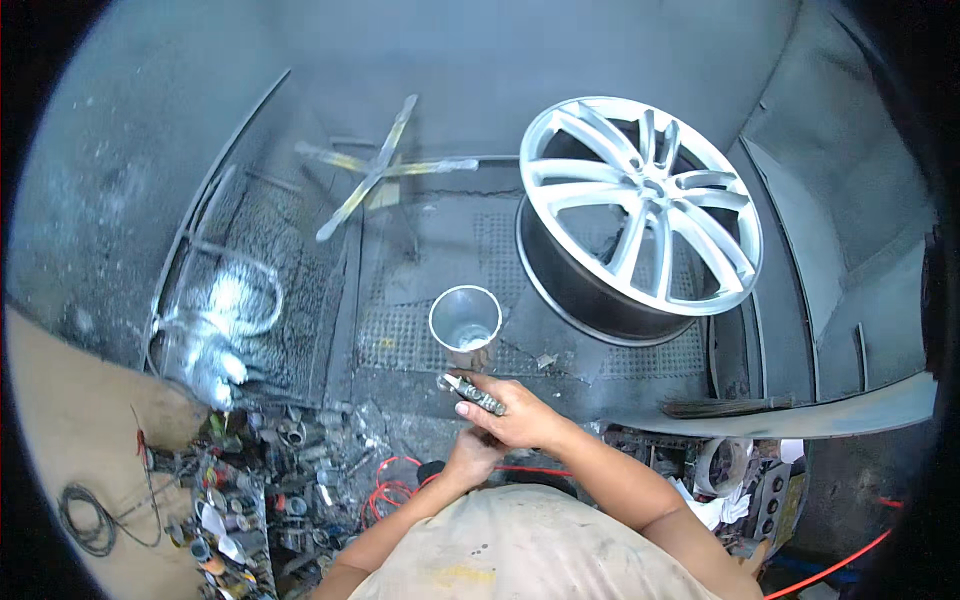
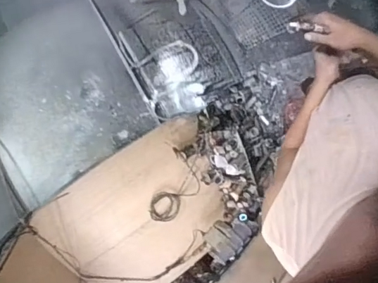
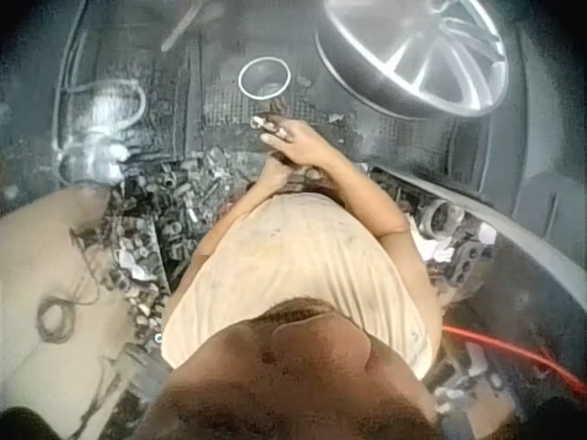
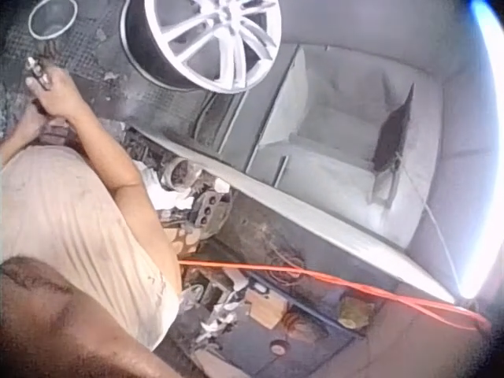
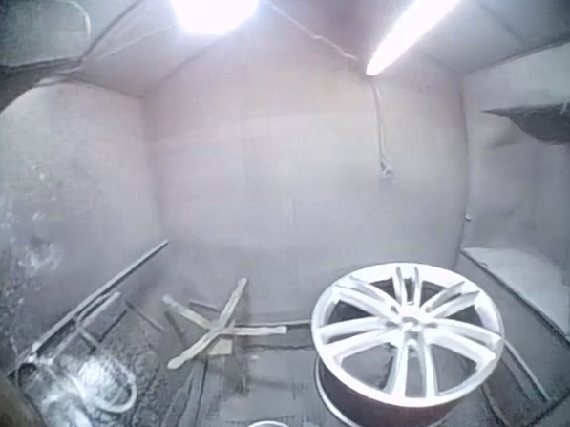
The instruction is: The person is seen mixing paint and then spraying a silver car rim in a paint booth.
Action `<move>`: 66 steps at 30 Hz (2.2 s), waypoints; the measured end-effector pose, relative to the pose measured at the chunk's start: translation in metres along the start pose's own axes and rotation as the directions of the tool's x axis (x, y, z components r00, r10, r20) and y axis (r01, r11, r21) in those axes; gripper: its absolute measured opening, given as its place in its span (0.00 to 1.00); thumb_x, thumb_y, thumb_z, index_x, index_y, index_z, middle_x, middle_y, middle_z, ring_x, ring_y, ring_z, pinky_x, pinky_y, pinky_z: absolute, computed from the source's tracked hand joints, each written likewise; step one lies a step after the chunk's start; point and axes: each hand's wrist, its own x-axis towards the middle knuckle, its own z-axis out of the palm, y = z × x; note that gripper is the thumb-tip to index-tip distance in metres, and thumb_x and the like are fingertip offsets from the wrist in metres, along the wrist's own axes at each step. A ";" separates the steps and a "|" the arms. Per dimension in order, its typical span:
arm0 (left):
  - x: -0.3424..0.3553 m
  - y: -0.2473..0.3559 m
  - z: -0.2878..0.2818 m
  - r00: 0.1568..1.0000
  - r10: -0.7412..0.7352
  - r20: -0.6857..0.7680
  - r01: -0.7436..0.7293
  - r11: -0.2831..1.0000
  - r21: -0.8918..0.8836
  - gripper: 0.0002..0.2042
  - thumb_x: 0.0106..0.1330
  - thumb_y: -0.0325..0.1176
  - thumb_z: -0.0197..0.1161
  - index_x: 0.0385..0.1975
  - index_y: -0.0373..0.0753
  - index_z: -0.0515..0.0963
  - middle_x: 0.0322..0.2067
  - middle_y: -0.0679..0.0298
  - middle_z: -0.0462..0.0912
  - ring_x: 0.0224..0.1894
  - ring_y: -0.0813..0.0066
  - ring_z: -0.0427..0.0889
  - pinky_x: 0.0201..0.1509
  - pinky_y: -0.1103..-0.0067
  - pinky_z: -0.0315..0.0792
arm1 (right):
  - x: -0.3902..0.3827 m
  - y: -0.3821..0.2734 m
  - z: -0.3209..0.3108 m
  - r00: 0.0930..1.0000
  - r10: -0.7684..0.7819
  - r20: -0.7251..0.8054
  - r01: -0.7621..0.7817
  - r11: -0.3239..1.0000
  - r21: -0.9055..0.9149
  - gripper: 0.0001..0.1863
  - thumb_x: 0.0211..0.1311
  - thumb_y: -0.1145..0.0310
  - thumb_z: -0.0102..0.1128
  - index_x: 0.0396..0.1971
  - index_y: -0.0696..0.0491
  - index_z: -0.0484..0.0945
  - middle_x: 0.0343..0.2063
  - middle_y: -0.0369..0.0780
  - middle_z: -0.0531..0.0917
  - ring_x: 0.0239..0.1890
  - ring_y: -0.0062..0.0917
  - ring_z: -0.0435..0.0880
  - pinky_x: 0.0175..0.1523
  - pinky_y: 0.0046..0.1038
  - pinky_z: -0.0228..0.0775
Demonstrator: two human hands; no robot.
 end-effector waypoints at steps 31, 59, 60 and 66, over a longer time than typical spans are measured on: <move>0.306 0.116 0.000 0.748 0.476 0.462 -0.544 0.839 0.016 0.25 0.60 0.32 0.67 0.58 0.38 0.71 0.58 0.55 0.74 0.62 0.60 0.72 0.64 0.65 0.67 | 0.080 -0.111 -0.227 0.975 -0.212 0.073 0.215 0.976 -0.031 0.30 0.72 0.54 0.56 0.67 0.56 0.68 0.51 0.55 0.81 0.51 0.45 0.83 0.57 0.38 0.72; 0.312 0.235 0.030 0.732 0.496 0.466 -0.674 0.625 0.393 0.27 0.59 0.33 0.68 0.59 0.37 0.71 0.59 0.52 0.73 0.63 0.57 0.72 0.66 0.62 0.65 | 0.066 -0.115 -0.261 0.903 -0.408 0.132 0.404 0.913 0.058 0.31 0.74 0.55 0.52 0.64 0.66 0.64 0.43 0.60 0.81 0.48 0.51 0.82 0.53 0.41 0.72; 0.314 0.238 0.028 0.733 0.496 0.467 -0.675 0.619 0.402 0.27 0.59 0.33 0.68 0.59 0.37 0.71 0.59 0.52 0.73 0.63 0.57 0.72 0.66 0.62 0.65 | 0.065 -0.118 -0.262 0.908 -0.393 0.146 0.385 0.919 0.080 0.31 0.74 0.56 0.52 0.64 0.66 0.65 0.44 0.60 0.81 0.49 0.51 0.82 0.54 0.40 0.72; 0.330 0.262 0.000 0.732 0.514 0.448 -0.682 0.568 0.461 0.27 0.59 0.33 0.68 0.59 0.37 0.70 0.60 0.51 0.73 0.63 0.56 0.72 0.66 0.62 0.65 | 0.070 -0.122 -0.273 0.921 -0.364 0.136 0.333 0.920 0.205 0.30 0.73 0.57 0.53 0.63 0.65 0.67 0.48 0.59 0.81 0.51 0.48 0.83 0.57 0.38 0.73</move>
